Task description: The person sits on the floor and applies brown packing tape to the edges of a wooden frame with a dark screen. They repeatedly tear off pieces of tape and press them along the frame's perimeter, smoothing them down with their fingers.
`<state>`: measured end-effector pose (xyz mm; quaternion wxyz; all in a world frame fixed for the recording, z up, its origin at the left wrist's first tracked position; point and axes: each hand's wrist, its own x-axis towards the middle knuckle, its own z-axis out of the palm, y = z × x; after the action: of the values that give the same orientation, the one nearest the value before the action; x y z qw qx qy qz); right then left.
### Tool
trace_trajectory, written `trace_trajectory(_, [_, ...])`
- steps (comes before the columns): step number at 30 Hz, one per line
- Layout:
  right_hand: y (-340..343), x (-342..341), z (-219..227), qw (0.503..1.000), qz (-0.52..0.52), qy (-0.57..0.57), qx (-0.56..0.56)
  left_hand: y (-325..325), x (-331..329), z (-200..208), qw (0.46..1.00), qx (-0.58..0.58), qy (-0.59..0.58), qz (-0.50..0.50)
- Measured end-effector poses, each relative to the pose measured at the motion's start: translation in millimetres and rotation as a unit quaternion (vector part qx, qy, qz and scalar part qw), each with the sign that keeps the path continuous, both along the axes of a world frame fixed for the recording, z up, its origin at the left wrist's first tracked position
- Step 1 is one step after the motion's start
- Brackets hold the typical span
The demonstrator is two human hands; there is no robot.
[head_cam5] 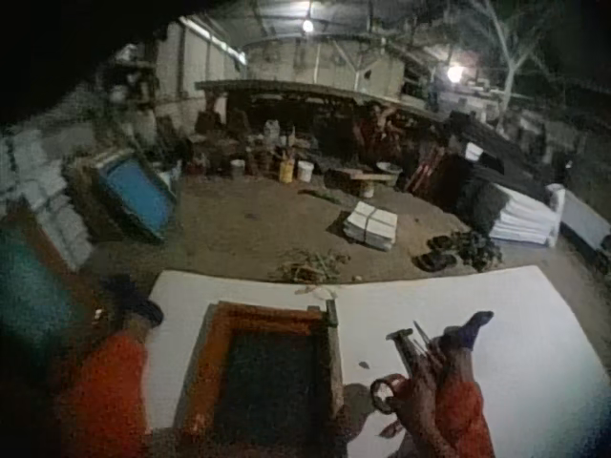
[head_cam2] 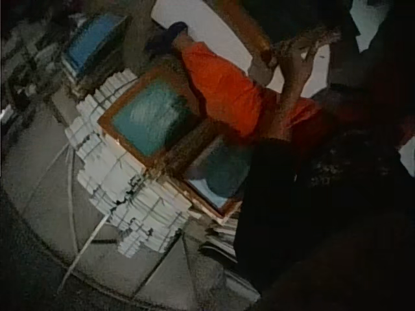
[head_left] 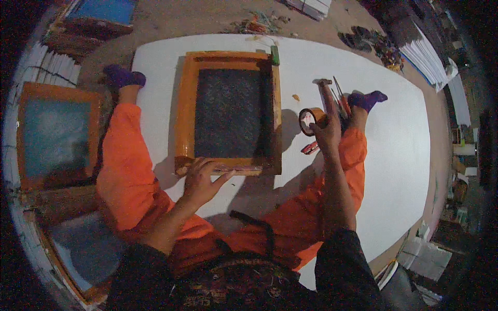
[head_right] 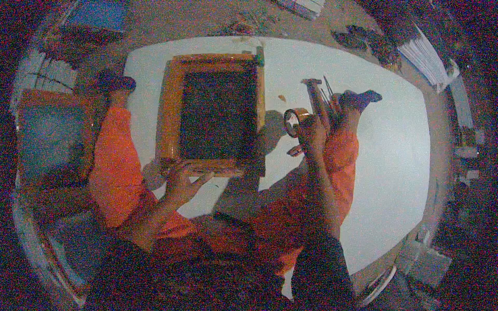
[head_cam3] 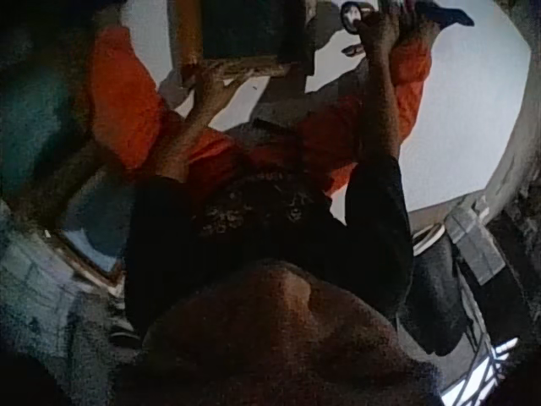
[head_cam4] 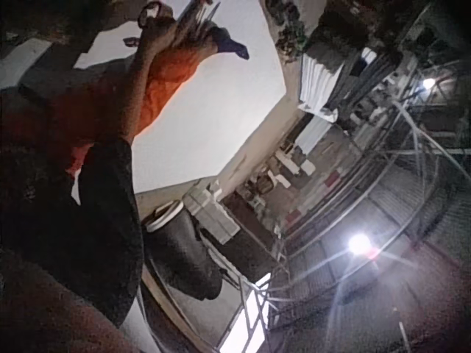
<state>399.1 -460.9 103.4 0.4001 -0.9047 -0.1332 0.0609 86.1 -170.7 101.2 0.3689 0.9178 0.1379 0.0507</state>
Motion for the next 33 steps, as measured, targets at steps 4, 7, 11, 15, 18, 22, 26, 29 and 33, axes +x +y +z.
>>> trace_trajectory(4, [9.5, -40.4, 26.5, 0.970, 0.006, 0.087, 0.229, -22.9, 20.1, 8.0, 0.920, -0.372, 0.044, 0.119])
trace_trajectory(7, [18.7, -91.6, 38.5, 0.971, 0.015, 0.075, 0.225, -43.1, 33.7, 12.7, 0.838, -0.518, 0.051, 0.164])
trace_trajectory(11, [30.5, -146.0, 64.1, 0.974, 0.099, -0.028, 0.203, -62.3, 38.0, 23.6, 0.845, -0.509, 0.022, 0.164])
trace_trajectory(15, [36.1, -171.8, 65.8, 0.972, 0.139, -0.038, 0.188, -72.3, 29.8, 70.2, 0.880, -0.417, -0.059, 0.219])
trace_trajectory(18, [43.4, -179.2, 67.9, 0.971, 0.176, -0.071, 0.149, -73.0, 25.2, 83.5, 0.858, -0.445, -0.066, 0.247])
trace_trajectory(22, [38.6, -181.3, 54.7, 0.966, 0.203, -0.115, 0.112, -46.5, 18.5, 96.2, 0.888, -0.425, 0.121, 0.128])
trace_trajectory(26, [45.4, -183.6, 52.6, 0.965, 0.213, -0.138, 0.070, -54.9, 16.1, 74.2, 0.873, -0.427, 0.099, 0.212])
trace_trajectory(29, [44.9, -185.7, 49.8, 0.963, 0.218, -0.149, 0.060, -56.0, 15.5, 51.1, 0.867, -0.455, 0.033, 0.200])
trace_trajectory(33, [41.4, -186.1, 41.6, 0.963, 0.221, -0.149, 0.043, -52.7, 15.3, 38.6, 0.860, -0.483, 0.027, 0.161])
